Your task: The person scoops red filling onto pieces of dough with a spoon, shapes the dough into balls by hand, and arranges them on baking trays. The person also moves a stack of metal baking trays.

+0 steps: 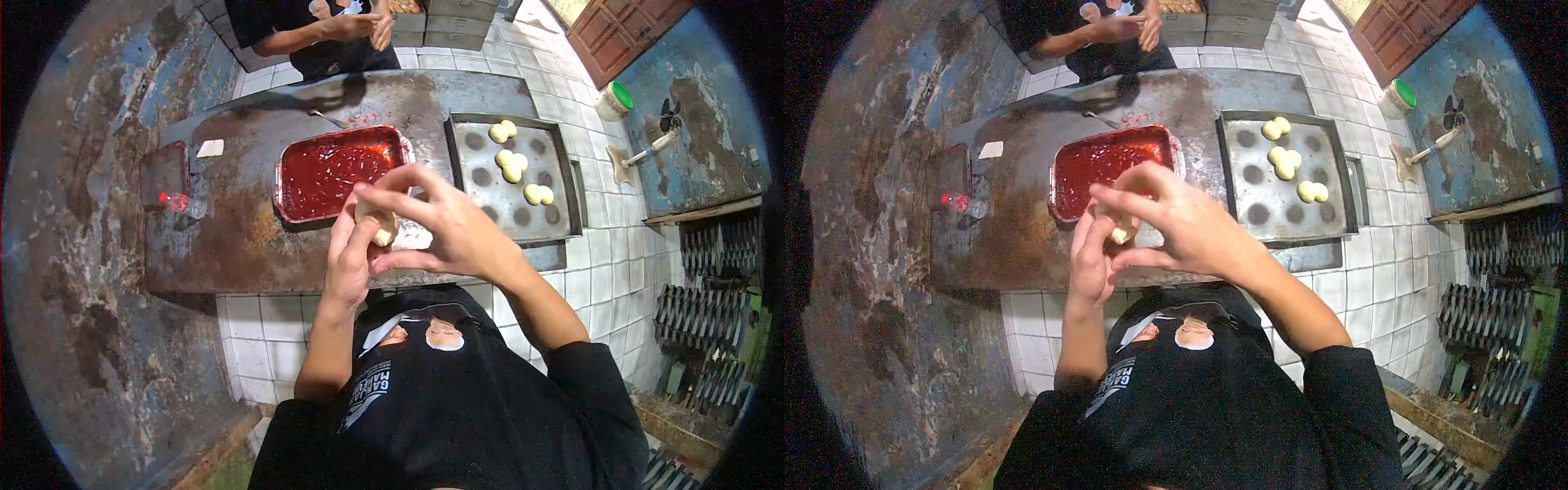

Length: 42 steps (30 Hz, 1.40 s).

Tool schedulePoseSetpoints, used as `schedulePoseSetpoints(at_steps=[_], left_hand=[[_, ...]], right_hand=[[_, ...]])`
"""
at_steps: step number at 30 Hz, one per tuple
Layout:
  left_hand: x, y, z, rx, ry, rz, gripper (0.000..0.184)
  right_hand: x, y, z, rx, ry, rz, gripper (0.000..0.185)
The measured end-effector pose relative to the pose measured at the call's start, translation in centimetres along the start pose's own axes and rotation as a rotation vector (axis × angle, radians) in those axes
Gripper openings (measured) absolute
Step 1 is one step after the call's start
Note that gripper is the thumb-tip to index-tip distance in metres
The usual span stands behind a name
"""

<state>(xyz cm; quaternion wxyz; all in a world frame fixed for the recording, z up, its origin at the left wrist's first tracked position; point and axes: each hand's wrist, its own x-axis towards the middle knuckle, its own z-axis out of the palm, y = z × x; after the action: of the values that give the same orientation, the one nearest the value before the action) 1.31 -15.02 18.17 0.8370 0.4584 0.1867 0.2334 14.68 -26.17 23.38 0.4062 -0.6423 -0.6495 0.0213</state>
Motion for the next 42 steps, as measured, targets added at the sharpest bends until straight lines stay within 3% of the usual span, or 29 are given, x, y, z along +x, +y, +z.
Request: schedulePoseSetpoints(at_steps=[2, 4, 5, 10, 12, 13, 14, 16, 18, 19, 21, 23, 26, 28, 30, 31, 32, 34, 35, 37, 39, 40, 42], left_hand=[[0.7, -0.6, 2.3, 0.021, 0.002, 0.002, 0.024], [1.0, -0.8, 3.3, -0.007, -0.134, -0.176, 0.025], [1.5, -1.3, 4.6, 0.044, -0.072, -0.185, 0.030], [3.0, -2.1, 9.5, -0.052, -0.104, -0.237, 0.032], [3.5, -2.1, 12.5, 0.194, -0.127, -0.075, 0.035], [4.1, -2.7, 13.7, 0.276, -0.076, -0.010, 0.040], [4.8, -3.4, 14.5, 0.275, -0.076, -0.008, 0.040], [6.2, -4.5, 16.0, 0.446, -0.070, 0.207, 0.043], [7.3, -5.5, 18.3, 0.477, -0.035, 0.205, 0.041], [8.0, -6.1, 19.8, 0.320, -0.140, 0.251, 0.037], [8.4, -6.8, 22.0, 0.127, -0.310, 0.245, 0.030], [8.2, -8.2, 23.6, 0.144, -0.283, 0.241, 0.029], [8.9, -10.5, 24.7, 0.079, -0.231, 0.215, 0.028], [9.8, -11.2, 24.4, 0.090, -0.210, 0.197, 0.026], [10.3, -10.8, 24.3, 0.108, -0.186, 0.178, 0.030], [10.6, -10.8, 24.4, 0.128, -0.225, 0.228, 0.033], [10.7, -10.9, 24.7, 0.143, -0.263, 0.274, 0.035], [10.5, -12.0, 25.7, 0.117, -0.288, 0.220, 0.041], [10.5, -12.7, 26.0, 0.131, -0.257, 0.238, 0.044], [10.7, -13.1, 25.9, 0.194, -0.239, 0.291, 0.051], [10.8, -12.5, 25.7, 0.235, -0.250, 0.329, 0.055], [10.7, -12.4, 25.7, 0.227, -0.247, 0.332, 0.055], [10.8, -13.7, 26.3, 0.265, -0.215, 0.355, 0.056]], right_hand=[[-1.4, 2.0, -1.2, 0.033, 0.033, -0.019, 0.065], [-2.8, 3.6, -2.8, 0.194, 0.075, 0.077, 0.051], [-3.3, 4.0, -3.4, 0.231, 0.141, 0.098, 0.035], [-7.2, 7.8, -6.4, 0.523, 0.234, 0.384, 0.026], [-8.1, 8.6, -8.0, 1.062, 0.281, 0.712, 0.025], [-8.6, 8.8, -9.1, 1.183, 0.260, 0.761, 0.027], [-9.6, 9.8, -9.3, 1.301, 0.222, 0.779, 0.030], [-10.7, 10.7, -9.9, 1.564, 0.169, 0.819, 0.032], [-11.8, 11.4, -9.4, 1.851, 0.204, 0.662, 0.033], [-12.4, 11.3, -9.1, 1.886, 0.314, 0.559, 0.035], [-13.1, 11.8, -8.2, 1.919, 0.415, 0.458, 0.037], [-13.3, 12.6, -7.7, 1.200, 0.770, 0.455, 0.040], [-14.2, 14.0, -8.3, 1.051, 0.830, 0.292, 0.042], [-14.6, 14.2, -9.8, 1.058, 0.830, 0.406, 0.037], [-16.0, 15.3, -12.2, 1.270, 0.366, 0.535, 0.035], [-16.0, 14.9, -12.8, 1.315, 0.348, 0.563, 0.031], [-16.0, 15.3, -12.3, 1.317, 0.352, 0.571, 0.031], [-16.0, 16.4, -9.6, 1.094, 0.704, 0.307, 0.029], [-16.3, 17.1, -8.8, 1.107, 0.764, 0.225, 0.028], [-16.1, 16.8, -9.8, 1.190, 0.684, 0.354, 0.028], [-16.0, 16.3, -12.4, 1.352, 0.412, 0.531, 0.028], [-16.3, 16.3, -12.0, 1.353, 0.409, 0.543, 0.028], [-16.4, 15.7, -10.4, 1.247, 0.699, 0.497, 0.028]])
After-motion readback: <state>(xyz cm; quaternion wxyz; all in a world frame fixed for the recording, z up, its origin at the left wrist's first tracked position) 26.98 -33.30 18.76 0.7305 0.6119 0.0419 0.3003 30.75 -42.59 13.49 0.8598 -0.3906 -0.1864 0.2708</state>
